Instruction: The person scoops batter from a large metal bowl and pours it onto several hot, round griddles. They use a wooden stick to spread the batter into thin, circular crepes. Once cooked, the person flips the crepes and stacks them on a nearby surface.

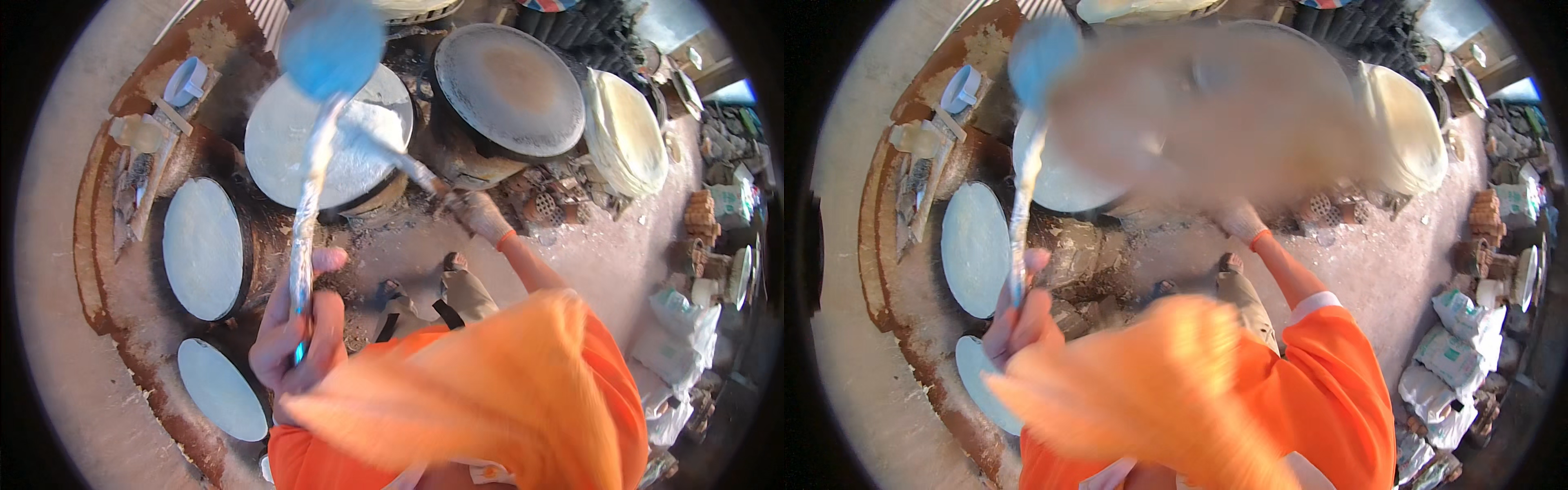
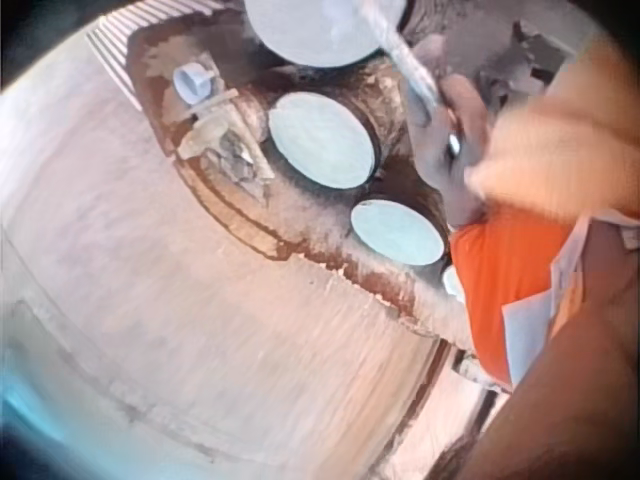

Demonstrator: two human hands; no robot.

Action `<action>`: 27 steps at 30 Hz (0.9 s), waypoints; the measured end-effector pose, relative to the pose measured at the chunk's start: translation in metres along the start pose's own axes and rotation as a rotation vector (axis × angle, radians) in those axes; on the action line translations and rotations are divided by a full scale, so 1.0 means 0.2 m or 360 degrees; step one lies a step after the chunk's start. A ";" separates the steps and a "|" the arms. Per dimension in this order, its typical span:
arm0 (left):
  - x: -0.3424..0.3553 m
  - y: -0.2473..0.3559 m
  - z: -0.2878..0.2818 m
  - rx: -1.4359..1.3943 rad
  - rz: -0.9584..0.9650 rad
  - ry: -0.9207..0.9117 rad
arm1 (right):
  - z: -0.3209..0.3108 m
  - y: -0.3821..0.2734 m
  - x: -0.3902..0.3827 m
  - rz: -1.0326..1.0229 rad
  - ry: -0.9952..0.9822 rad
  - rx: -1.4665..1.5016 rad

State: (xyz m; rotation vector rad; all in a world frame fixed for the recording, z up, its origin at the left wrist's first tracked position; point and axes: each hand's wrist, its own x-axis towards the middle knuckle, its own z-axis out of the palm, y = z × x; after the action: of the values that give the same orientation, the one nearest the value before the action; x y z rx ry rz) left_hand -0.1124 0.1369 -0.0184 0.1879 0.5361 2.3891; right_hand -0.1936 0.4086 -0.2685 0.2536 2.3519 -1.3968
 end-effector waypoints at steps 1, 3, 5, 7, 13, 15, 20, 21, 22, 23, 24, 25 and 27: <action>-0.07 -0.06 -0.05 0.0301 0.0260 0.0339 | 0.06 0.02 0.01 -0.0012 0.0101 -0.0265; -0.18 -0.08 -0.17 0.0737 0.0138 0.0935 | 0.26 0.11 -0.01 -0.0385 0.0396 -0.0445; -0.13 -0.05 -0.32 0.0962 0.0058 0.1121 | 0.33 0.09 0.15 -0.0537 0.0363 -0.0459; -0.17 -0.07 -0.42 0.0993 0.0009 0.1230 | 0.52 0.21 0.23 -0.0503 0.0268 -0.0471; -0.21 -0.01 -0.55 0.0826 0.0018 0.1060 | 0.50 0.04 -0.13 -0.0602 0.0609 -0.0260; -0.18 0.04 -0.61 0.0780 -0.0029 0.0950 | 0.56 -0.03 -0.14 -0.0609 0.0604 -0.0097; -0.17 0.05 -0.68 0.0542 -0.0056 0.0722 | 0.59 0.19 -0.15 0.0168 0.0731 0.0154; -0.18 0.07 -0.68 0.0554 -0.0073 0.0720 | 0.64 0.19 -0.13 0.0182 0.0775 0.0076; -0.18 0.07 -0.68 0.0539 -0.0068 0.0748 | 0.68 0.20 -0.14 0.0079 0.0760 -0.0150; -0.21 0.09 -0.68 0.0548 -0.0058 0.0774 | 0.70 0.11 -0.15 0.0082 0.0637 -0.0153; -0.23 0.09 -0.69 0.0544 -0.0061 0.0784 | 0.71 0.01 -0.17 0.0100 0.0529 -0.0166; -0.23 0.10 -0.71 0.0555 -0.0043 0.0789 | 0.72 -0.08 -0.20 0.0113 0.0421 -0.0175; -0.22 0.12 -0.73 0.0558 -0.0071 0.0773 | 0.77 -0.13 -0.25 -0.0112 0.0412 -0.0416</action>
State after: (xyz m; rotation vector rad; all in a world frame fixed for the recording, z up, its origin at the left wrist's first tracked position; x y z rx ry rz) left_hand -0.1317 0.0442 -0.1407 -0.2598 1.1711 2.2779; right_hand -0.1200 0.2647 -0.2918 0.2947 2.7477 -1.1257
